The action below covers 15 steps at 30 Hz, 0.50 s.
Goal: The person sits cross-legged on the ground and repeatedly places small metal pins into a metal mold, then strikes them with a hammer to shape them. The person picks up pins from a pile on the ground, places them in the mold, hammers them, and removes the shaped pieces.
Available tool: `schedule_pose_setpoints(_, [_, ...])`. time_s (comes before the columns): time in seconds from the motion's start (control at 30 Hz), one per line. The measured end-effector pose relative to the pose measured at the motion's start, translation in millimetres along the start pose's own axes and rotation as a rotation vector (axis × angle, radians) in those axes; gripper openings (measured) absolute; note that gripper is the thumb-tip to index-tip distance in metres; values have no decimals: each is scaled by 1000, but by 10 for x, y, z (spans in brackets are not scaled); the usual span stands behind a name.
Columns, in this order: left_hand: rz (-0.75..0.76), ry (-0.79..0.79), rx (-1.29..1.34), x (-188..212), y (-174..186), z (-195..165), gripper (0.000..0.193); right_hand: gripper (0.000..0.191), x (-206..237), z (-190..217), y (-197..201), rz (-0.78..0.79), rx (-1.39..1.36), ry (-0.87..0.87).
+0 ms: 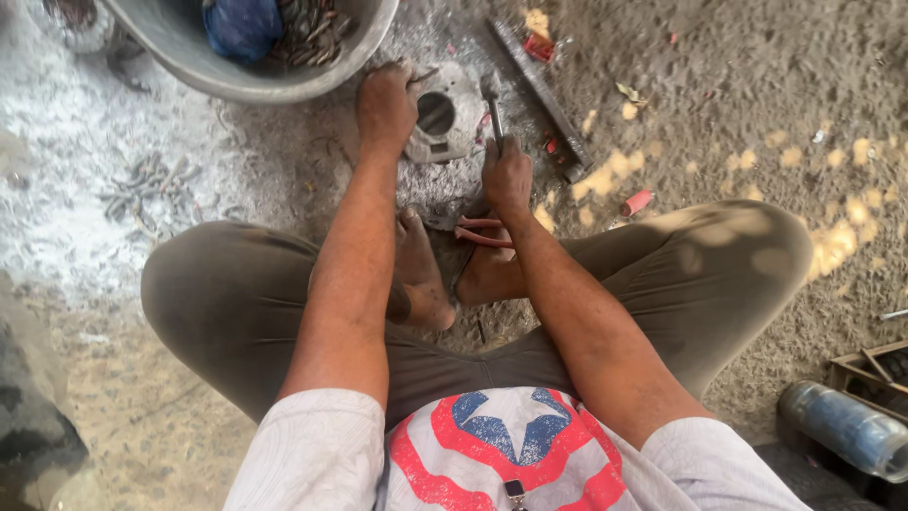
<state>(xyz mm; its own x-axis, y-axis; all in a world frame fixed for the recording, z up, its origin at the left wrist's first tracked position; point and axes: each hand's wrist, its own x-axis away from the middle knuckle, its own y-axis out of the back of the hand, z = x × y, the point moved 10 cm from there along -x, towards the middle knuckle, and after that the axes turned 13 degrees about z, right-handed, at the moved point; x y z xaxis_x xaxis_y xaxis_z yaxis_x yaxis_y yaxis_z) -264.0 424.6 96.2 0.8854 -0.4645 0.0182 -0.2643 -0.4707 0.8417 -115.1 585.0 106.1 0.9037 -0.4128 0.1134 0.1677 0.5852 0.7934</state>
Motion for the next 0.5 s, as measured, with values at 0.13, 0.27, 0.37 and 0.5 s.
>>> schedule_pose_setpoints(0.13, [-52,-149,212,94,243,-320,12,22,137,-356,36,-4,109,-90])
schedule_pose_setpoints(0.27, [4,-85,343,203,360,-389,12,22,198,-655,8,67,57,-259])
schedule_pose_setpoints(0.37, [17,-77,418,263,428,-444,14,22,126,-510,184,21,144,-217])
schedule_pose_setpoints(0.5, [139,-8,498,255,355,-493,12,23,-18,53,605,-130,-117,5])
